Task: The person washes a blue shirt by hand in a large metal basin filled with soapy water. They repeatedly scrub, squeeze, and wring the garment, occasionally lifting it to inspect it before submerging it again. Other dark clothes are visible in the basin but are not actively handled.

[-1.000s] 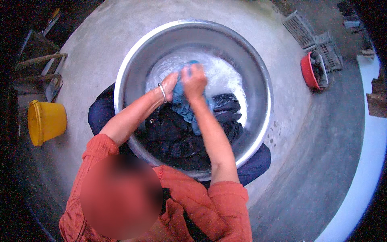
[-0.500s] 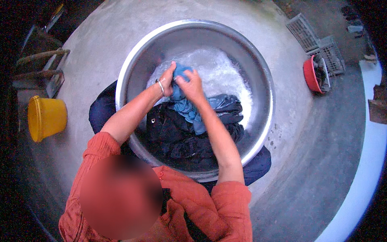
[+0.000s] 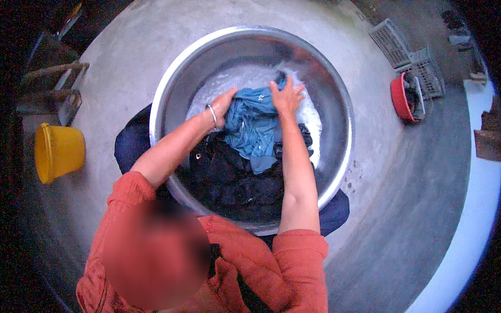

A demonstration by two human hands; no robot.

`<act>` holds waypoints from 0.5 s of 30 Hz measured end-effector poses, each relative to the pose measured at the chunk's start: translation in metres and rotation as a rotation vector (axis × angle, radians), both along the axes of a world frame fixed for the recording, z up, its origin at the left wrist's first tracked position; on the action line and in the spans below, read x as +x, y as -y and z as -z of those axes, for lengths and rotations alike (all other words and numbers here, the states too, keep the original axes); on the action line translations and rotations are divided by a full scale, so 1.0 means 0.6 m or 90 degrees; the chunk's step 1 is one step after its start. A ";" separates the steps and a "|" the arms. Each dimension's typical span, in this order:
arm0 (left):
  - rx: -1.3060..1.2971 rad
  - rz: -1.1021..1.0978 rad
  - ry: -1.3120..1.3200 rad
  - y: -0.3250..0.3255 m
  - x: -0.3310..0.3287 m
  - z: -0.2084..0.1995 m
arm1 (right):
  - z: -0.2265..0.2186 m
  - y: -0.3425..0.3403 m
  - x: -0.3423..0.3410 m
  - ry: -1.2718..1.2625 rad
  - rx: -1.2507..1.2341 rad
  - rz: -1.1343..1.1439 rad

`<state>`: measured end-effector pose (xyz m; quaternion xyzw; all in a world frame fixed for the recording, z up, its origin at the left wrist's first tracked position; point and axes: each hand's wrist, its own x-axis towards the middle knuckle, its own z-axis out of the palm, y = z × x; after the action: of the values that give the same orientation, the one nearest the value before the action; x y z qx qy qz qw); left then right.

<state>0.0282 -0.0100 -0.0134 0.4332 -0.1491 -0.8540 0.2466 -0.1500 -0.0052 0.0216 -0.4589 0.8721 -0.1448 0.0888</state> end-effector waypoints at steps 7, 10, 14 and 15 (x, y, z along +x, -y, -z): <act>0.009 -0.009 -0.045 0.002 0.005 -0.047 | 0.095 -0.021 -0.003 0.243 -0.068 -0.213; 0.011 -0.044 -0.034 0.014 0.033 -0.017 | -0.017 -0.067 0.142 0.395 -0.256 -0.335; 0.039 -0.001 -0.287 0.018 0.044 -0.004 | -0.059 -0.105 0.208 0.278 -0.430 -0.365; 0.070 -0.065 -0.370 0.013 0.031 0.007 | -0.051 -0.101 0.211 0.254 -0.461 -0.359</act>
<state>0.0470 -0.0180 -0.0176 0.1904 -0.0037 -0.9354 0.2978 -0.0234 0.0555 0.0523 -0.6414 0.5740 -0.4935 0.1246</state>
